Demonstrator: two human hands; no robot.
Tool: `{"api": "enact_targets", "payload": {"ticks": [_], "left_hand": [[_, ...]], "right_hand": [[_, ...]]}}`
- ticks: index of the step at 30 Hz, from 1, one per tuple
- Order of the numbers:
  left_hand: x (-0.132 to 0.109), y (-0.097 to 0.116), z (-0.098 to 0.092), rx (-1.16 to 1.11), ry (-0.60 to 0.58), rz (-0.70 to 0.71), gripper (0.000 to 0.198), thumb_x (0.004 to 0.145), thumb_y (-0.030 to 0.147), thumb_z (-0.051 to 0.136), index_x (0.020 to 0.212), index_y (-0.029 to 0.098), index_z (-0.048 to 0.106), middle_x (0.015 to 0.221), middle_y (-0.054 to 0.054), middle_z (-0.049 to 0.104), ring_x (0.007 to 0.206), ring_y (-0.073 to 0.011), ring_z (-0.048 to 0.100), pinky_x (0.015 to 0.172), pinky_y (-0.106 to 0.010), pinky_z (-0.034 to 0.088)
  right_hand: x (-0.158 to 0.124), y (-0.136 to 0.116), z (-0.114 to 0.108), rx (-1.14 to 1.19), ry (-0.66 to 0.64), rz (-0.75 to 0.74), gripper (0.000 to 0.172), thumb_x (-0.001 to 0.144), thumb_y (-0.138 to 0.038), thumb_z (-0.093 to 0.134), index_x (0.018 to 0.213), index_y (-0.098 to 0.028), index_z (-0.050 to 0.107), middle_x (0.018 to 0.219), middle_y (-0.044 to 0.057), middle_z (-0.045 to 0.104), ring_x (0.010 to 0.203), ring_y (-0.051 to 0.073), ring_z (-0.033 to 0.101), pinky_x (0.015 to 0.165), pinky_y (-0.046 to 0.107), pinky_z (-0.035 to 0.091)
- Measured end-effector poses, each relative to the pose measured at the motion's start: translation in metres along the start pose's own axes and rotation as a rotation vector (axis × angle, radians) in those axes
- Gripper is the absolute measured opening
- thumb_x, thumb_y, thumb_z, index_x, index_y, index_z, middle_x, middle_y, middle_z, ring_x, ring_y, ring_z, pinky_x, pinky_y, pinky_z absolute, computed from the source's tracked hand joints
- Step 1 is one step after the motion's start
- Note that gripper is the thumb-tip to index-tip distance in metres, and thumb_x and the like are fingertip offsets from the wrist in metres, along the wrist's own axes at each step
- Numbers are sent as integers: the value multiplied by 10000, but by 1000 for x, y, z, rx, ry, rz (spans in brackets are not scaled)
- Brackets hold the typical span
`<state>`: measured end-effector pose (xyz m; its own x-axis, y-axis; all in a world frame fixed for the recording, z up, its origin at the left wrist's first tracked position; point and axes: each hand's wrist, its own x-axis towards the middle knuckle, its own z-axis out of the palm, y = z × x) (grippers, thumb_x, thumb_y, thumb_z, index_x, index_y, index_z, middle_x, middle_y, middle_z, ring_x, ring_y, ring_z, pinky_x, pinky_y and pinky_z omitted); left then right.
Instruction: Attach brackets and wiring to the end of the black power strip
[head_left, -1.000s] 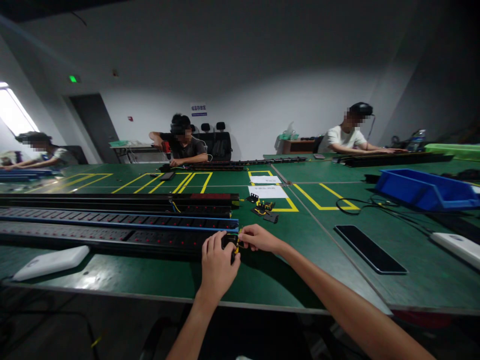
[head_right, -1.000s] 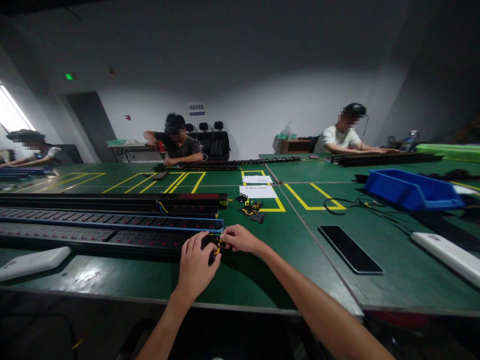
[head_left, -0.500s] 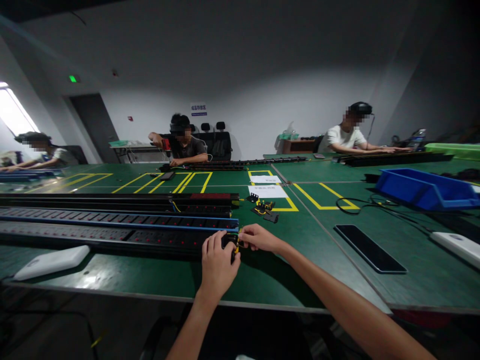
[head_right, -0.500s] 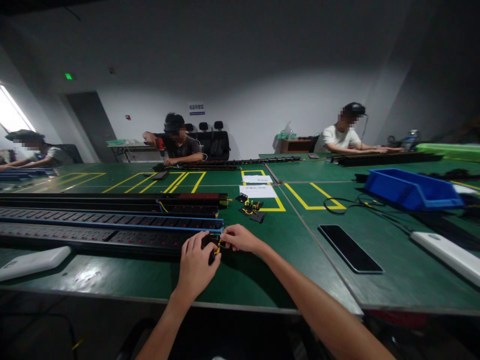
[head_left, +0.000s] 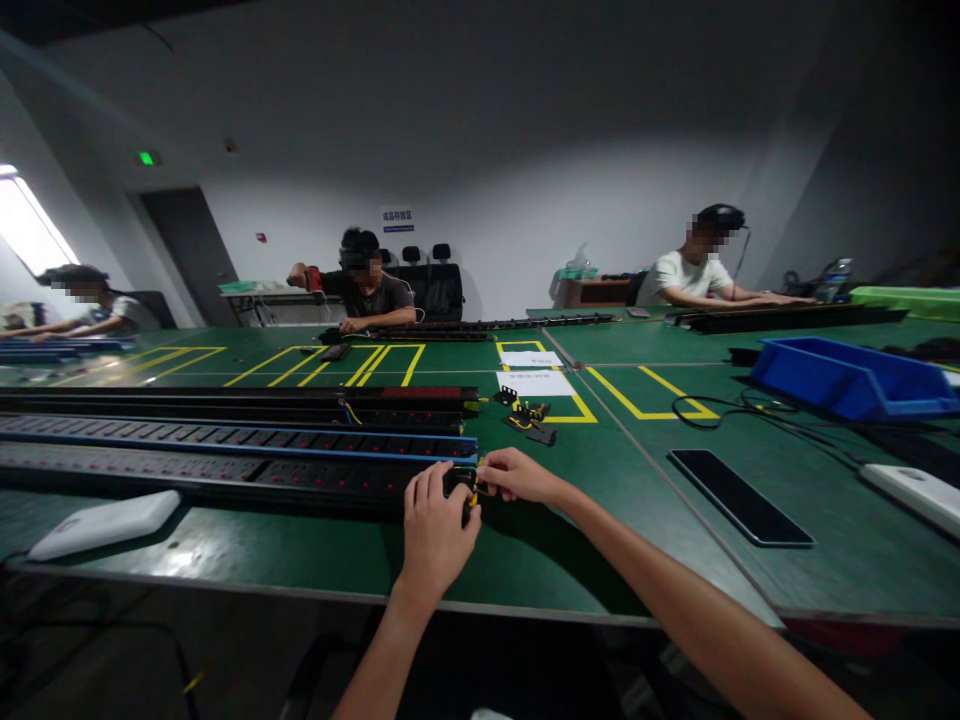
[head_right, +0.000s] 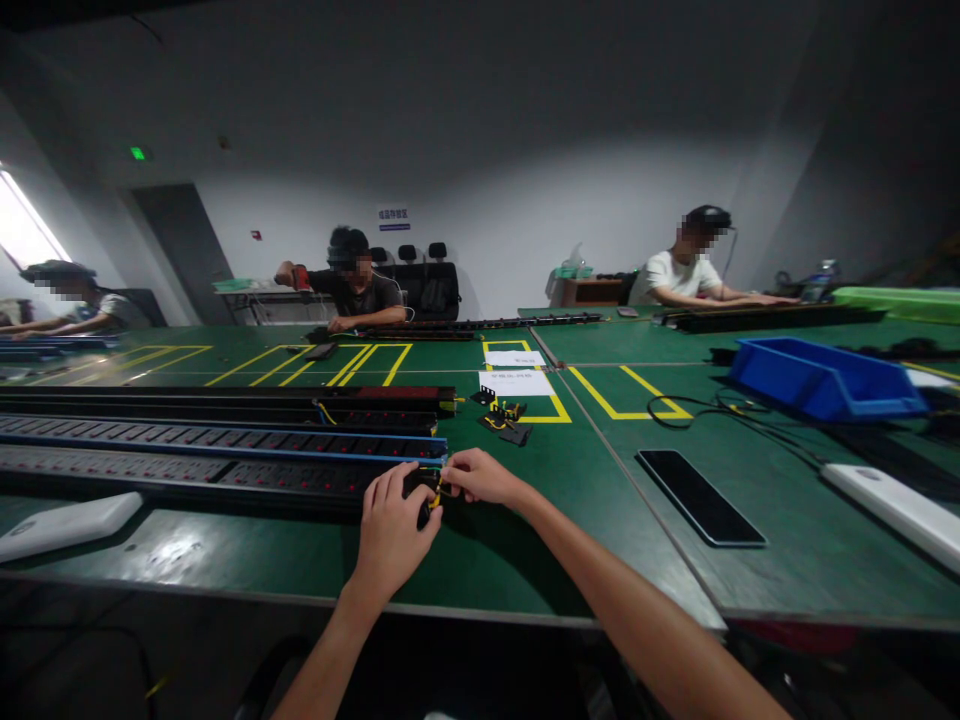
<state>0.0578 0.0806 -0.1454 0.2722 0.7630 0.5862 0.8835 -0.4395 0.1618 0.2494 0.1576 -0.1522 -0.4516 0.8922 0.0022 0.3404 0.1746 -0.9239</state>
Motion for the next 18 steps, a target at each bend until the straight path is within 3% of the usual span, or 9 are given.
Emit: {"api": "enact_targets", "payload": {"ticks": [18], "left_hand": [[0, 0, 0, -10, 8, 10, 74, 842, 261, 646, 886, 233, 698, 1334, -105, 595, 1277, -319, 504, 1098, -543, 391]], "right_hand": [[-1, -2, 0, 0, -2, 3, 380, 868, -530, 614, 827, -152, 608, 672, -7, 633, 447, 62, 507, 419, 182, 390]]}}
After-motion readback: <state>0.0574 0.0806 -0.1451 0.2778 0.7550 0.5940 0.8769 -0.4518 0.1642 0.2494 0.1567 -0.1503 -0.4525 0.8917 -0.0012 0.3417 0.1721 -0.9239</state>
